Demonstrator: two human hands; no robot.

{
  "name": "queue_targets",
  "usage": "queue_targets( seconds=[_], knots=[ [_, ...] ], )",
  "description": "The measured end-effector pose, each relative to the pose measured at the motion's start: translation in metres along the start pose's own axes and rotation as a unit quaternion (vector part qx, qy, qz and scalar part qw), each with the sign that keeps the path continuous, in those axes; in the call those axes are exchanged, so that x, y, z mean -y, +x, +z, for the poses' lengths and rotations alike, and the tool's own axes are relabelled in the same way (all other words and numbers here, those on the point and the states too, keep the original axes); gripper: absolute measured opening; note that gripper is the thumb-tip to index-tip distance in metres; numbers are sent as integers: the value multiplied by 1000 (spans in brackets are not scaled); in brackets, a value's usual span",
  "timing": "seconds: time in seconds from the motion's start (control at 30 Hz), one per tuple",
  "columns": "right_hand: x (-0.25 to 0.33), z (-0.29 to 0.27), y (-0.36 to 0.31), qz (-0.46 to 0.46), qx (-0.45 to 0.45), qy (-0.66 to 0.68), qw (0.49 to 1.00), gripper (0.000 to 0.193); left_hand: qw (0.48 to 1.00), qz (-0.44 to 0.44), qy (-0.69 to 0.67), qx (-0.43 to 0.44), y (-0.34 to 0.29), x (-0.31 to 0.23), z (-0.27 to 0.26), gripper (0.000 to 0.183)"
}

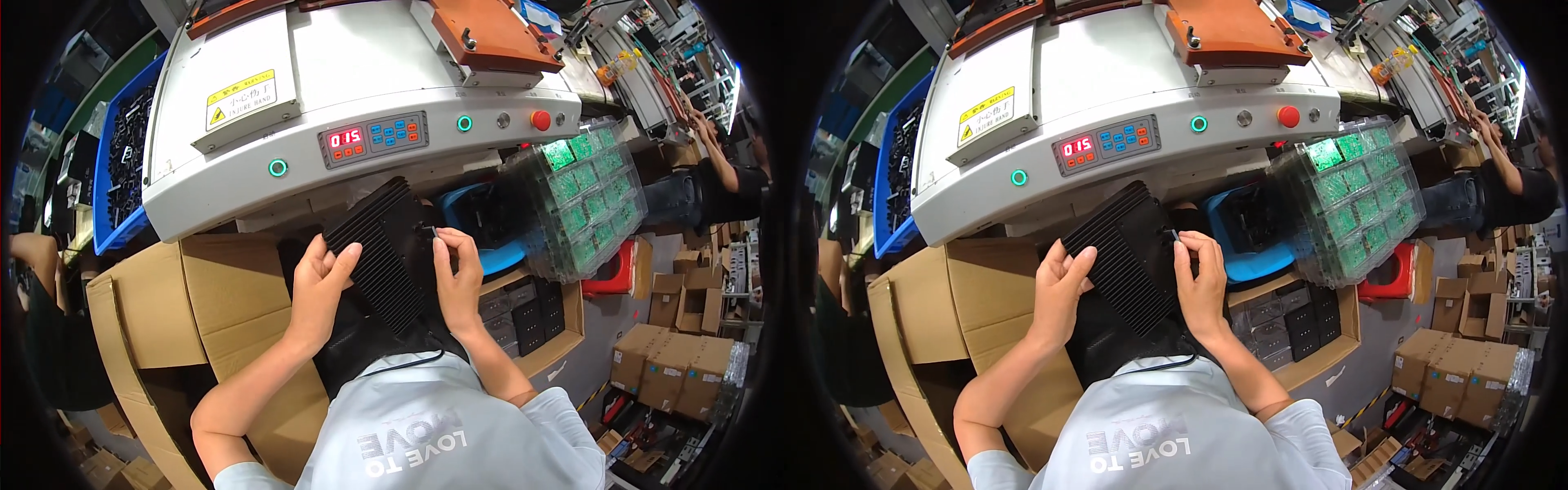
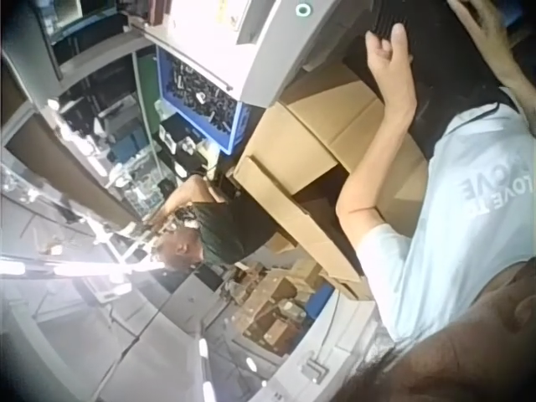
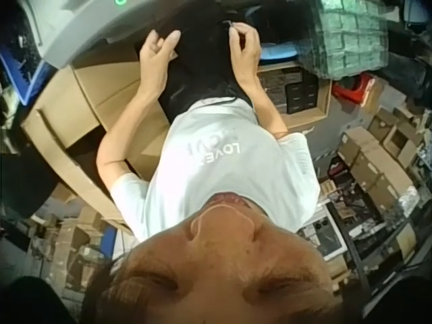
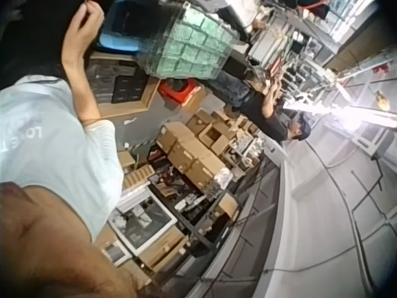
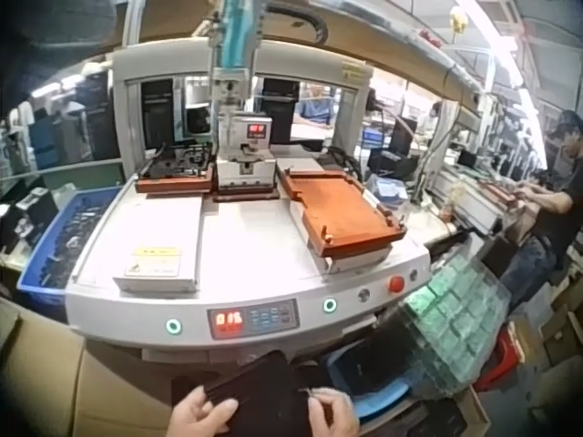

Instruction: The recorder is taking black electronic housings, placing them into a machine jig for assembly, and then packing the finished components into cardboard boxes.

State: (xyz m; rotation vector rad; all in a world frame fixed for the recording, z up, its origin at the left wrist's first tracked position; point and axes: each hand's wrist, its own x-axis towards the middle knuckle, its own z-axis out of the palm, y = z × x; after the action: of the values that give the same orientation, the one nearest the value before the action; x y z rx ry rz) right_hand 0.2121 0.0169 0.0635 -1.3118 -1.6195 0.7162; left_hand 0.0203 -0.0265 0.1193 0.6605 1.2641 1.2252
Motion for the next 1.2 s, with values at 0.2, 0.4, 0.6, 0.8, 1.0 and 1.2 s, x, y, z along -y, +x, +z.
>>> queue_targets(
  seconds=[0.2, 0.4, 0.6, 0.8, 1.0, 1.2],
  knots=[
    [-5, 12, -1, -41, -31, -22, 998, 9, 999, -8, -36, 0, -2, 10, 1, 27],
    [-19, -3, 2, 207, 71, 280, 935, 23, 999, 4, 40, 20, 6, 13, -10, 24],
    [-52, -13, -3, 270, 200, 429, 839, 34, 990, -3, 140, 28, 15, 12, -13, 27],
    [-82, -7, -40, 295, 140, 511, 795, 30, 993, -79, 30, 80, 24, 68, 4, 61],
    [-225, -75, -89, 303, -42, 406, 861, 19, 985, -165, 36, 21, 26, 86, 13, 55],
    [-487, -174, -207, 450, -395, -177, 781, 15, 976, -203, -50, -68, 40, 88, -4, 38]
  ],
)
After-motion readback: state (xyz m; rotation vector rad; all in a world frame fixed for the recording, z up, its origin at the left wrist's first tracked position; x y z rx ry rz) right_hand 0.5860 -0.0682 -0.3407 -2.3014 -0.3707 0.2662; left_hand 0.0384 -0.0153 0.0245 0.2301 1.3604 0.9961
